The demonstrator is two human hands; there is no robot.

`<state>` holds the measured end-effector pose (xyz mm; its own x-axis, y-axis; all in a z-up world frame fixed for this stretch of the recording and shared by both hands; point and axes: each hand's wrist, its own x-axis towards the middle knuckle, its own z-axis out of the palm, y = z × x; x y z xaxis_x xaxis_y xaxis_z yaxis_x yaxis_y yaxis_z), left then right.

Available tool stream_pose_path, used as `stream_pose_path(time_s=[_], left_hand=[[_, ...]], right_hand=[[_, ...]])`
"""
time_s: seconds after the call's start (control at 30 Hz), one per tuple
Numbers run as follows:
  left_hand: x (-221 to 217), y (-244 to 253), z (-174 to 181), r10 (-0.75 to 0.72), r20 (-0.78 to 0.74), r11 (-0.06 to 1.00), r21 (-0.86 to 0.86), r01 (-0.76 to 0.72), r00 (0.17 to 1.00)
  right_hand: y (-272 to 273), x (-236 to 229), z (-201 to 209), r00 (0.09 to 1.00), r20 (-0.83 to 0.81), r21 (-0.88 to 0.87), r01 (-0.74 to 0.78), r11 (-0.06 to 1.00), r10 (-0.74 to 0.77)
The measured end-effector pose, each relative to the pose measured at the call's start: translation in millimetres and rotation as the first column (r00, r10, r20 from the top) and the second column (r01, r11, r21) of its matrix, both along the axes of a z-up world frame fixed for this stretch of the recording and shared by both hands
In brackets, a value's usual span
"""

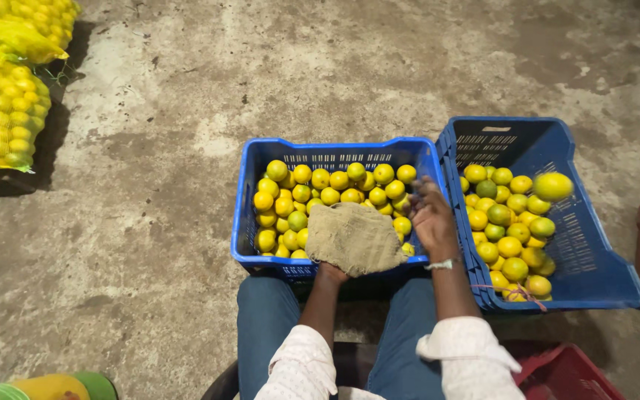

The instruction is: The person sits and repeatedly wipes individual yellow citrus fruits with a cloth, picking each fruit from a blue crate, rubbing it, and placing it back. The action is performed one at a time throughout the clip.

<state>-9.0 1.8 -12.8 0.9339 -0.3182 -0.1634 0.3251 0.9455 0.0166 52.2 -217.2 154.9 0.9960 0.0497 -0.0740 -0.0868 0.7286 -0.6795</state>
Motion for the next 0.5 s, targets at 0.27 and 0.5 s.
stream_pose_path(time_s=[0.27, 0.5], left_hand=[[0, -3, -25, 0.003, -0.048, 1.0, 0.003, -0.002, 0.999], [-5, -3, -26, -0.013, -0.098, 1.0, -0.012, 0.012, 0.995]], right_hand=[[9, 76, -115, 0.908, -0.263, -0.938, -0.16, -0.308, 0.327], [17, 71, -146, 0.901, -0.315, -0.927, -0.224, -0.302, 0.298]])
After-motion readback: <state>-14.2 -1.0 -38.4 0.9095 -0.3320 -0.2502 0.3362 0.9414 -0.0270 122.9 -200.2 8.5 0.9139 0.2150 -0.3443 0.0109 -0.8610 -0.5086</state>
